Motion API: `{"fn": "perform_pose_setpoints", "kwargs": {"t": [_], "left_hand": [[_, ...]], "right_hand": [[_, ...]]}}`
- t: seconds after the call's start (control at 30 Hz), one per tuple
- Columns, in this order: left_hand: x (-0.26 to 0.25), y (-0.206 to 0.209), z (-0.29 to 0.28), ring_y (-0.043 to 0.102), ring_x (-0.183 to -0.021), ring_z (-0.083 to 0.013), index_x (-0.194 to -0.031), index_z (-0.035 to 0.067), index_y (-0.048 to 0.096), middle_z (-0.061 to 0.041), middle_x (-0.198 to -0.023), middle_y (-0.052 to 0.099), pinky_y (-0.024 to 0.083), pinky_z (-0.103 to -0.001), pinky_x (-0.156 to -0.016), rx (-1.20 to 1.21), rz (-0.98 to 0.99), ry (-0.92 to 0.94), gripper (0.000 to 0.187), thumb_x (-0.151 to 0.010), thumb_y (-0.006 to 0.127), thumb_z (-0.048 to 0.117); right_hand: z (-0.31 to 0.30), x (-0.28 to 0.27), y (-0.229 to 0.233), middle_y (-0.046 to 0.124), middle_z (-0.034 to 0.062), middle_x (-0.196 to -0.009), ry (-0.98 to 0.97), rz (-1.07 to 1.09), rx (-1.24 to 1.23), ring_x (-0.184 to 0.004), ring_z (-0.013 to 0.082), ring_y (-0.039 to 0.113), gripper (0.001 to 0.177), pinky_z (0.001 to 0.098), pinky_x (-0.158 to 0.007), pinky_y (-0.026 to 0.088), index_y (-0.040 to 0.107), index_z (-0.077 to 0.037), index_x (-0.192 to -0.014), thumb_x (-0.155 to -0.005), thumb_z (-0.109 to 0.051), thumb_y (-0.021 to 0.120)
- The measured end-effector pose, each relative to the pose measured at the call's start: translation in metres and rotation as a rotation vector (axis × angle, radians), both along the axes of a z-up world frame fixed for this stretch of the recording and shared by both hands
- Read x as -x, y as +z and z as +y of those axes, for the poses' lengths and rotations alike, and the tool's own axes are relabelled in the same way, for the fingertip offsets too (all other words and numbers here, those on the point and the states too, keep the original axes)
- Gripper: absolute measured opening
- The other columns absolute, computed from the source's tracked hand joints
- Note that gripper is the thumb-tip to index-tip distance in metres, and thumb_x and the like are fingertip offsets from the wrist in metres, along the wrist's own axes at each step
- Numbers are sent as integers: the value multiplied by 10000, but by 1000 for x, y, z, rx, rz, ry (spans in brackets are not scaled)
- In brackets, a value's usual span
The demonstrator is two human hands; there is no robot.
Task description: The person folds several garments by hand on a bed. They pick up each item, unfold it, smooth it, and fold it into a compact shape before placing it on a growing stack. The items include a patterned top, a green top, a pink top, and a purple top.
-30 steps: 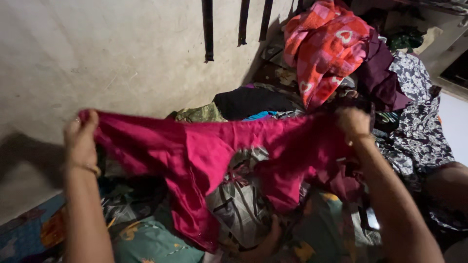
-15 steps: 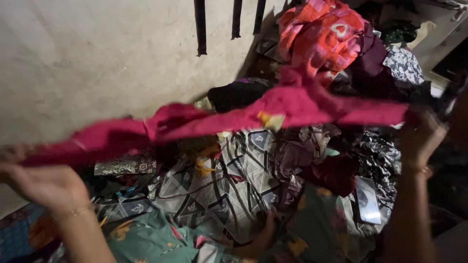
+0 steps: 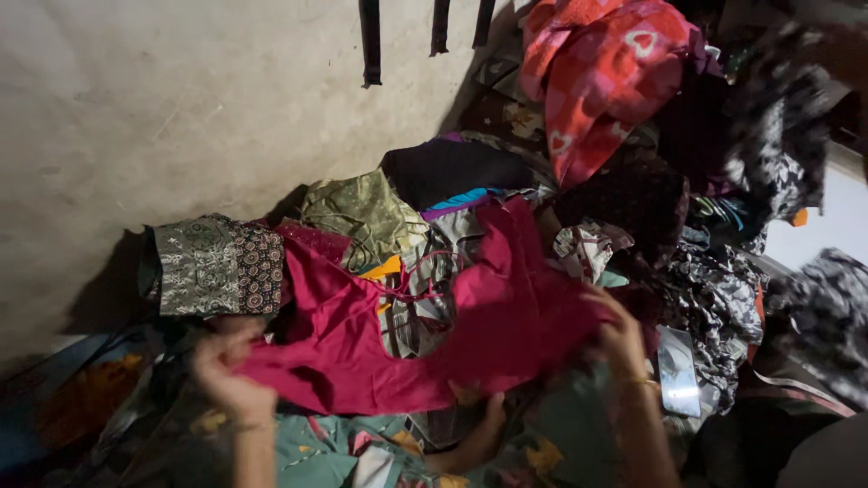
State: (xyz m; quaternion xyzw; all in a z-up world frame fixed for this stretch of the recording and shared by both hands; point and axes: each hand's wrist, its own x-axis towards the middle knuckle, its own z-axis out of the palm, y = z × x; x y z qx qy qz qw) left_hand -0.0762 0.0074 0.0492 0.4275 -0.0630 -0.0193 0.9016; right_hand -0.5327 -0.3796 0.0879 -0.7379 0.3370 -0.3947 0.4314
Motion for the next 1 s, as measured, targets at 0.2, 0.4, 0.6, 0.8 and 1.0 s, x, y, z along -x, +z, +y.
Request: {"fn": "perform_pose_setpoints", "kwargs": {"t": [0.2,0.4,0.6,0.8,1.0], "left_hand": [[113,-1,-125,662,-987,-227,-845,59,649,-88,-1025,749,484,-391,-959,-411,-1023,-886,522,-1139,408,416],[96,-11,-119,730,-934,-174,-1016,67,713,-64,-968,757,572,-317,-879,-614,-720,-840,371,-1080,436,305],[44,-32,-89,747,-858,-139,-981,53,745,-51,-915,795,575,-297,-789,-825,-568,-566,325,-1048,540,296],[76,-41,-122,679,-671,-148,-1022,107,756,-30,-850,758,541,-312,-594,-1139,-589,-671,280,-1013,585,329],[125,-25,-188,675,-711,-169,-994,87,728,-46,-869,742,558,-307,-657,-991,-849,-767,213,-978,649,284]], "right_hand": [[98,-113,-1,662,92,-1403,786,241,-327,-1117,293,741,338,389,-875,629,733,-64,-1201,-904,-47,572],[90,-106,-38,669,211,-1340,873,314,387,-1172,361,685,467,415,-943,565,702,-11,-1260,-794,-22,686],[46,-88,-49,770,113,-1076,463,501,288,-957,289,757,253,390,-801,598,754,-136,-1133,-894,-134,668],[24,-95,-74,760,115,-983,172,804,307,-888,342,727,284,458,-754,574,756,-157,-1050,-935,-387,635],[-13,-105,-118,755,129,-981,16,830,339,-884,359,722,280,475,-741,578,747,-151,-1032,-942,-379,612]]}}
